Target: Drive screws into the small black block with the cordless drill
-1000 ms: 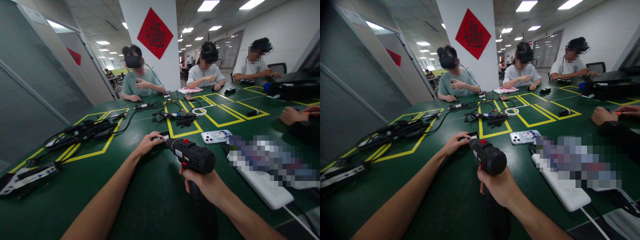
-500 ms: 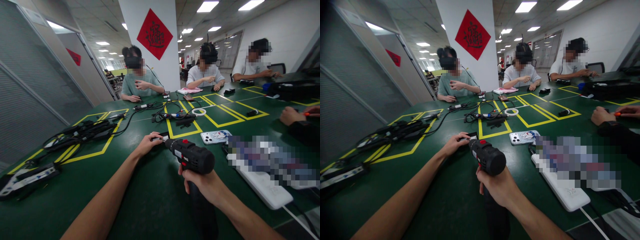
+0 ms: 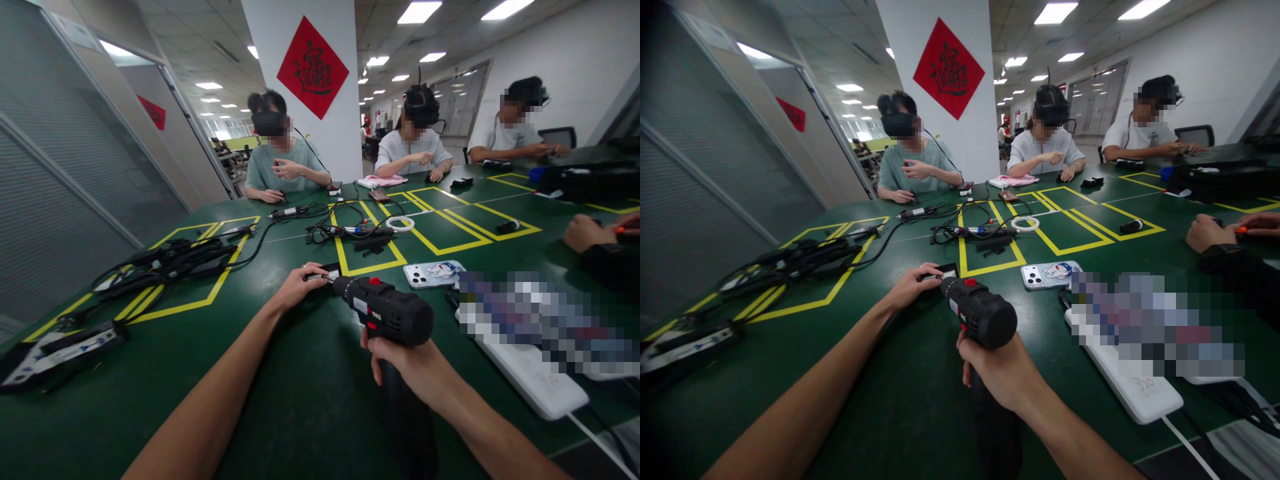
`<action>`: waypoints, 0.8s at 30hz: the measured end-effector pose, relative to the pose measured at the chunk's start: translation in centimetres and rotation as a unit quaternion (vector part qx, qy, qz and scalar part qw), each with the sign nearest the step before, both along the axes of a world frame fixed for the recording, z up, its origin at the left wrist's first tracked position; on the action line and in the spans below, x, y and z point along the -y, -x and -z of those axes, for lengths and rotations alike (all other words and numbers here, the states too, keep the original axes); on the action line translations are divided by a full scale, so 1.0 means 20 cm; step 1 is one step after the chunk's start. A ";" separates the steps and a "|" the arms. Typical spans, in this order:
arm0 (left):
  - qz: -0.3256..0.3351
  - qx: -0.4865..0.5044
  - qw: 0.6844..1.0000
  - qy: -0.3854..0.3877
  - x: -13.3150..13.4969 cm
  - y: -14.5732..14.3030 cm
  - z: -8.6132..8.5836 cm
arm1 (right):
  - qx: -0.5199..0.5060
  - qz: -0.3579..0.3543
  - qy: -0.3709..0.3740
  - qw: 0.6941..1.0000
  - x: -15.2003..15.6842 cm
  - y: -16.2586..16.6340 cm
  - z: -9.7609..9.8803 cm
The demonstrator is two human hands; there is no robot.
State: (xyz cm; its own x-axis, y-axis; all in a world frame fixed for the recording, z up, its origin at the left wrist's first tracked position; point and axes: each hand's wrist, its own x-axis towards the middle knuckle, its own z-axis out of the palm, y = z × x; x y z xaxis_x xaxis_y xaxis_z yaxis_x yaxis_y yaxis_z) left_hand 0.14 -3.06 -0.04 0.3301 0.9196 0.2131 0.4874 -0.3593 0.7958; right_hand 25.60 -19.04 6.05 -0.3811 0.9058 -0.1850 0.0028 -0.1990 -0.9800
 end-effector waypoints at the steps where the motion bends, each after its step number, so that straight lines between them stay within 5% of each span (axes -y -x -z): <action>1: -0.001 0.000 1.000 0.001 0.00 0.00 0.00 | -0.006 0.001 0.002 1.000 0.00 0.00 0.00; 24: -0.012 0.000 1.000 0.019 -0.01 0.01 0.01 | 0.011 -0.011 0.003 1.000 0.00 0.01 -0.01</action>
State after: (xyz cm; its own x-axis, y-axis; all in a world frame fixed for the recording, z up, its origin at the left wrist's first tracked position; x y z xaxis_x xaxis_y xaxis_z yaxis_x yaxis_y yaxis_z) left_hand -0.04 -2.85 -0.31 0.3086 0.9346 0.1769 0.4957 -0.3167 0.8087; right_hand 25.45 -18.96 6.24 -0.3969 0.8962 -0.1981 0.0287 -0.2037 -0.9786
